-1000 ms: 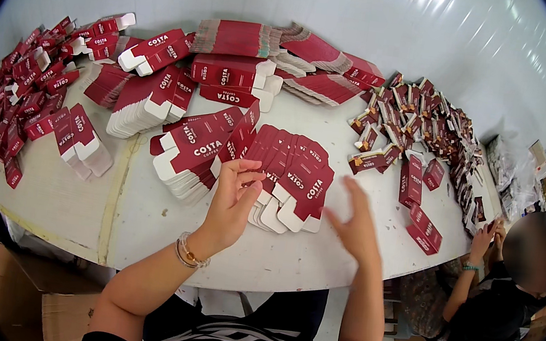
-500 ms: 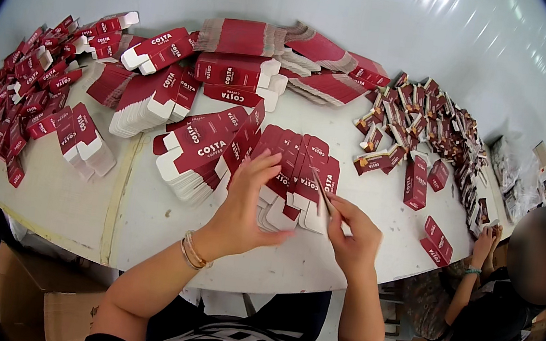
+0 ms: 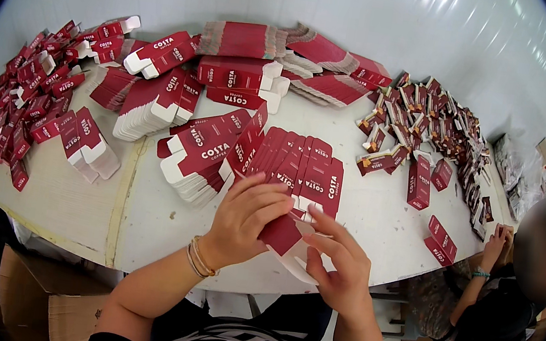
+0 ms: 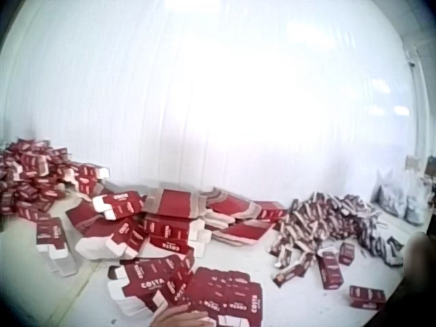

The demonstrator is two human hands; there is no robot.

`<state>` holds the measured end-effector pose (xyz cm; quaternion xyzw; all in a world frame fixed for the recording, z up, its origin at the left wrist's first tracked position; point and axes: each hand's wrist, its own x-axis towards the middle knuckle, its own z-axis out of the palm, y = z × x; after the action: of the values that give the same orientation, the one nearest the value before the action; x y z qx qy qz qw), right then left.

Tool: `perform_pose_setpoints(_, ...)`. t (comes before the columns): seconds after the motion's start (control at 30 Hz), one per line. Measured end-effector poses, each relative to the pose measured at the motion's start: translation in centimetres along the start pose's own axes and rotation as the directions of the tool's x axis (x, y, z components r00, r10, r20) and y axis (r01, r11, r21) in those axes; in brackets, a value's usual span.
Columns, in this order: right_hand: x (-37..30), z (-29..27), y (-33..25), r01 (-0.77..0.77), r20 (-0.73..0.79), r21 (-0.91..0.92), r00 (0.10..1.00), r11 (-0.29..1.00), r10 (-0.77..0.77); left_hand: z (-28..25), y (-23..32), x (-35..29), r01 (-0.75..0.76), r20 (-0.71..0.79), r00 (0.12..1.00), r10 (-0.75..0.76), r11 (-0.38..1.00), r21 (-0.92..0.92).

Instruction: The person folds flat red cardboard pieces into small rectangular boxes by hand. They repeatedly pick up a piece, fold the sides, and tuck the flaps to form the box structure. The finished boxes are placed into a pile on the table.

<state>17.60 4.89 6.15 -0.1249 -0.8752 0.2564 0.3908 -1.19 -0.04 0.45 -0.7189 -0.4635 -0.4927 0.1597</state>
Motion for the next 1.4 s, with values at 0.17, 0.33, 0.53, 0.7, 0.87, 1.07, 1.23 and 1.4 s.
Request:
perform_pose_setpoints(0.17,-0.4,0.3,1.3,-0.054,-0.052,0.422,0.995,0.905,0.083,-0.8,0.6,-0.4,0.587,0.294,0.805,-0.515,0.625,-0.514)
perform_pose_setpoints(0.33,0.7,1.8,2.1,-0.154,0.108,0.664,0.988,0.732,0.110,-0.6,0.3,-0.8,0.651,0.693,0.711,-0.121,-0.260,-0.713)
perform_pose_setpoints(0.53,0.5,4.0,2.7,-0.189,0.043,0.853,0.954,0.486,0.296,1.0,0.4,-1.5,0.563,0.546,0.765,-0.342,-0.057,-0.825)
perform_pose_setpoints(0.7,0.2,4.4,3.0,-0.093,-0.185,0.649,0.943,0.755,0.276,0.7,1.0,-0.7,0.495,0.164,0.819,-0.549,0.532,-0.687)
perform_pose_setpoints(0.87,0.6,5.0,2.9,-0.014,-0.264,0.574,0.943,0.819,0.201,0.7,1.1,-1.1,0.334,0.150,0.938,-0.311,0.704,-0.627)
perform_pose_setpoints(1.07,1.0,5.2,2.8,-0.026,-0.329,0.318,0.934,0.948,0.136,0.4,2.1,-0.6,0.410,0.256,0.904,-0.341,0.529,-0.743)
perform_pose_setpoints(1.23,0.9,5.1,2.7,-0.015,-0.303,0.159,0.951,0.987,0.063,0.4,1.3,-1.1,0.416,0.244,0.906,-0.345,0.632,-0.654)
perform_pose_setpoints(1.4,0.4,5.6,3.7,-0.018,-0.309,0.097,0.950,0.995,0.048,0.1,1.2,-0.2,0.486,0.268,0.870,-0.414,0.634,-0.601)
